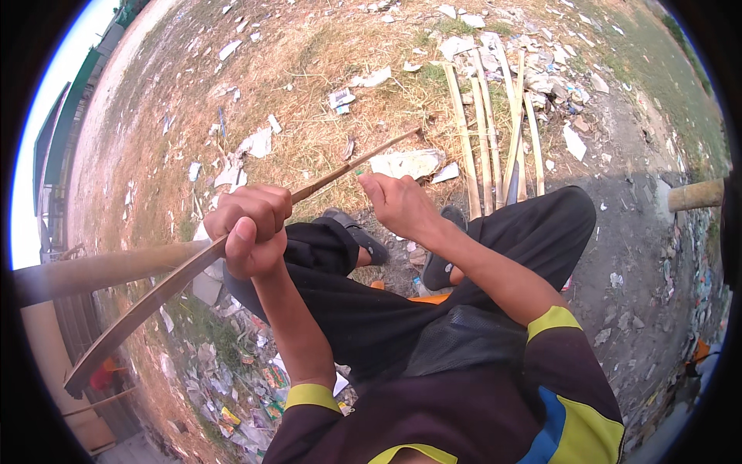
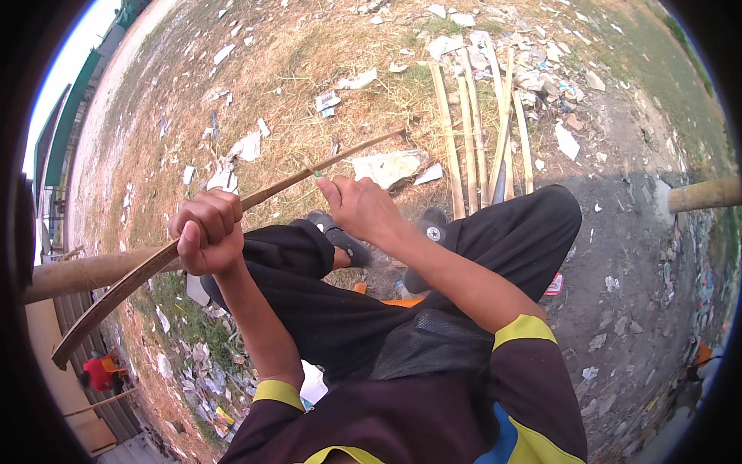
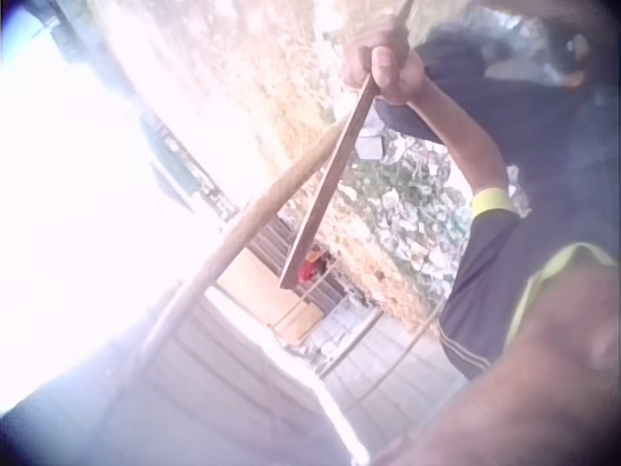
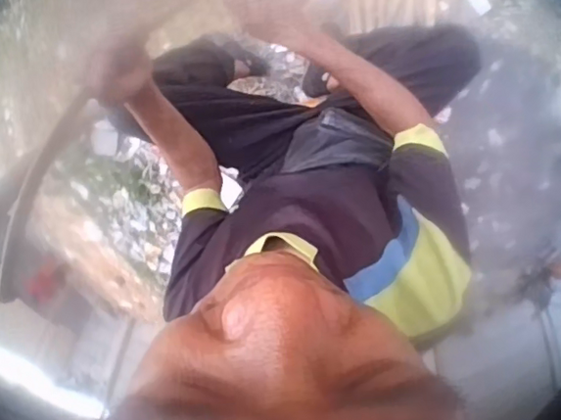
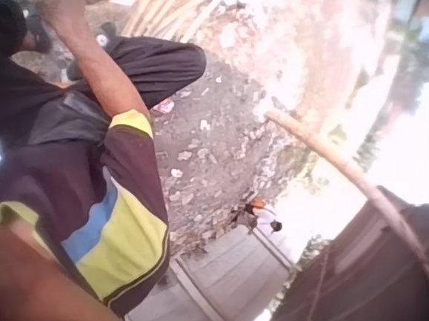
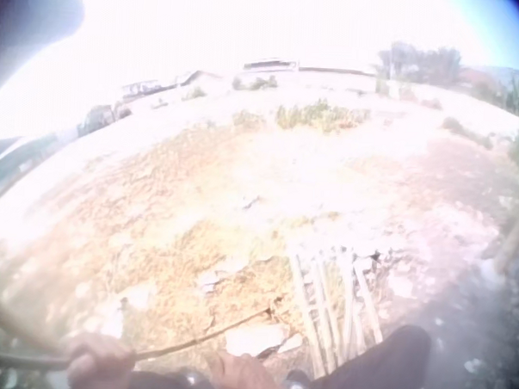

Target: The person sits on the ground and uses a green-handled file to sharpen the blade of a long-handled tool, likely a sickle or machete. They hold the tool steady with their left hand and repeatedly stroke the blade with the file using their right hand.

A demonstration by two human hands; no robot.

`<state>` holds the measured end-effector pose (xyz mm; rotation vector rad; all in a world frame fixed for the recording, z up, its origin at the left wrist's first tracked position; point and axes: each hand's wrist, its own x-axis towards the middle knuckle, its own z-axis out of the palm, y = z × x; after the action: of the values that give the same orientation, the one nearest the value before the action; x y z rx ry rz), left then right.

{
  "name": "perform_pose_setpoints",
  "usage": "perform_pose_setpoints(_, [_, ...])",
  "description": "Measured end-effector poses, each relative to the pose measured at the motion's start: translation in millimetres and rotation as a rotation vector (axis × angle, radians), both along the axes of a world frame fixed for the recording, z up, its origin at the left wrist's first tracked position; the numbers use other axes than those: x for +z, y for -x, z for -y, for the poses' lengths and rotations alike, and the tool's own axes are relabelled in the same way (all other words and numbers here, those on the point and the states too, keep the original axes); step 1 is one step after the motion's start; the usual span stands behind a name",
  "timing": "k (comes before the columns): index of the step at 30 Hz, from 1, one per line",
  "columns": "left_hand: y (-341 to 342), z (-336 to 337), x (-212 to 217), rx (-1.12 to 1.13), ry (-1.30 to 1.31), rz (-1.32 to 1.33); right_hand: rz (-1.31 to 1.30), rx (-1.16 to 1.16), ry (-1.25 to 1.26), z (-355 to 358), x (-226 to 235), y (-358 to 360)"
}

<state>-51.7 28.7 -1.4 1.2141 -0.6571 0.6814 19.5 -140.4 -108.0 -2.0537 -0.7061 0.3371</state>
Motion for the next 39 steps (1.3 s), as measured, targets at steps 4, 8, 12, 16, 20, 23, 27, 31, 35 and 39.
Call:
perform_pose_setpoints(4, [1.4,-6.1,-1.6,0.041,0.043,-0.006,-0.022,-0.121,0.186,-0.3,-37.3,-28.3])
perform_pose_setpoints(8, [2.7,-8.5,-2.1,0.158,0.057,-0.068,0.099,-0.15,0.169,-7.7,-51.1,-33.9])
perform_pose_setpoints(12, [4.6,-9.8,-3.7,0.138,0.054,-0.065,-0.028,-0.017,0.102,-6.8,-19.8,-14.2])
perform_pose_setpoints(16, [1.8,-9.9,-1.3,0.12,0.072,-0.066,0.007,-0.164,0.328,4.7,-69.9,-57.6])
perform_pose_setpoints(20, [1.0,-10.0,-4.3,0.108,0.089,-0.006,0.006,-0.087,0.317,2.4,-58.4,-52.4])
perform_pose_setpoints(23, [1.2,-11.7,-4.9,0.116,0.085,-0.015,0.063,-0.039,0.13,0.2,-57.9,-35.2])
perform_pose_setpoints(27, [1.1,-9.9,-1.7,0.088,0.021,-0.009,0.164,-0.191,0.402,12.8,-107.9,-69.7])
perform_pose_setpoints(31, [5.9,-28.4,-14.0,0.23,0.288,-0.09,0.306,-0.177,0.427,-3.6,-115.1,-71.6])
perform_pose_setpoints(35, [10.6,-20.6,-9.5,0.303,0.27,-0.12,0.259,0.039,1.09,27.7,-166.5,-113.1])
perform_pose_setpoints(39, [12.2,-19.2,-10.3,0.224,0.154,-0.099,0.122,-0.205,0.593,33.2,-124.1,-91.9])
